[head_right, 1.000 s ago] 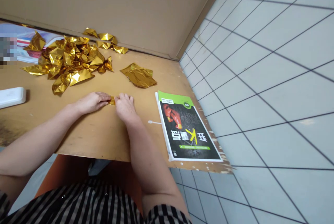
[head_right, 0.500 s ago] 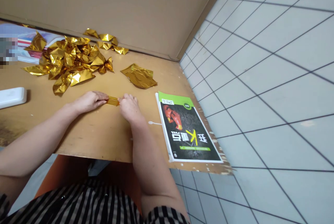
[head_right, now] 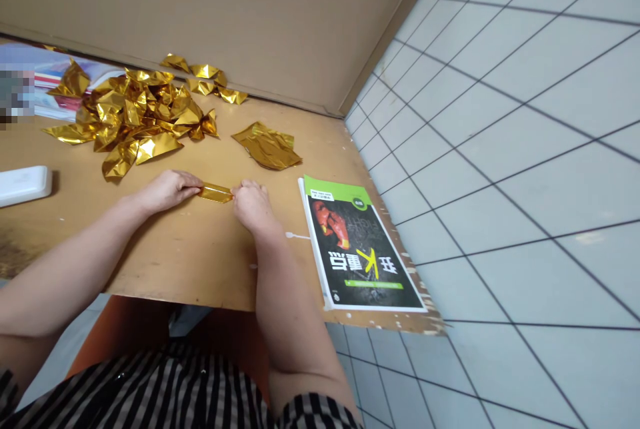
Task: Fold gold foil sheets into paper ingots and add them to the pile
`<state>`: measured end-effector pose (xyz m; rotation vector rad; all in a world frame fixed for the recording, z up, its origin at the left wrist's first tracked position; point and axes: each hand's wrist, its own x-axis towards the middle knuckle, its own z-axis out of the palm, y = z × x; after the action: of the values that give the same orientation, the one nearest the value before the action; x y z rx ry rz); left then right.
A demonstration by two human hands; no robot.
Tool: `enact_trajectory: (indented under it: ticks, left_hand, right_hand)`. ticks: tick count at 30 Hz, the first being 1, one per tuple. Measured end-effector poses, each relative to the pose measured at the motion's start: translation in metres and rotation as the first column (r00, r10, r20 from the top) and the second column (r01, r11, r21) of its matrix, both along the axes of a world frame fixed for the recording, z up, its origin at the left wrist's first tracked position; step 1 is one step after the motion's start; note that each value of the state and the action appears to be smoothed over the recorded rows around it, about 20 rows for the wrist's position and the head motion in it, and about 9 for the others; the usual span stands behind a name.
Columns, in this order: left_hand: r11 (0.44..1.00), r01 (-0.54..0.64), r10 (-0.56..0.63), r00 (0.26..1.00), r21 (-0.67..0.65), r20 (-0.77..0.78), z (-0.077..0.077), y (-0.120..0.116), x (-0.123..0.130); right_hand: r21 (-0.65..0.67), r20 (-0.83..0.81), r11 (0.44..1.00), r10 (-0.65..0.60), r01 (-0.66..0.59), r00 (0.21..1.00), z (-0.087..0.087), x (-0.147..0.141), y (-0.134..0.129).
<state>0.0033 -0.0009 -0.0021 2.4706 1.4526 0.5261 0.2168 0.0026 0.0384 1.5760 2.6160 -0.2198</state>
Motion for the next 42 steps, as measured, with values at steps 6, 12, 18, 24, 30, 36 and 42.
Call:
enact_trajectory:
  ticks: [6,12,18,24,30,36,42]
  left_hand:
    - [1.000,-0.016,0.016,1.000,0.024,0.001,-0.002,0.002,0.001]
    - [1.000,-0.018,0.018,1.000,0.003,-0.020,0.000,0.002,0.002]
    - [0.997,-0.019,0.030,0.989,0.078,-0.144,0.005,-0.007,0.018]
    - [0.995,0.074,-0.059,0.978,0.067,-0.199,0.006,-0.012,0.034]
    - [0.991,0.102,-0.085,0.978,0.081,-0.192,0.002,-0.009,0.031]
    - [0.992,0.100,-0.085,0.978,0.073,-0.193,0.001,-0.008,0.030]
    - [0.992,0.100,-0.089,0.987,0.082,-0.130,-0.002,-0.004,0.026]
  right_hand:
    - [0.016,-0.016,1.000,0.023,-0.023,1.000,-0.001,0.003,0.003]
    - [0.014,-0.051,0.999,0.042,-0.041,0.998,-0.002,0.007,0.005]
    - [0.008,-0.061,1.000,0.014,-0.013,0.998,-0.003,0.005,0.005]
    - [0.020,-0.034,1.000,0.011,-0.010,0.999,-0.002,0.004,0.004]
    - [0.112,-0.051,0.993,0.042,-0.036,0.998,-0.007,-0.002,0.000]
    - [0.108,-0.080,0.987,0.129,-0.120,0.988,-0.015,-0.013,-0.004]
    - [0.072,-0.066,0.995,0.077,-0.072,0.995,-0.012,-0.005,0.000]
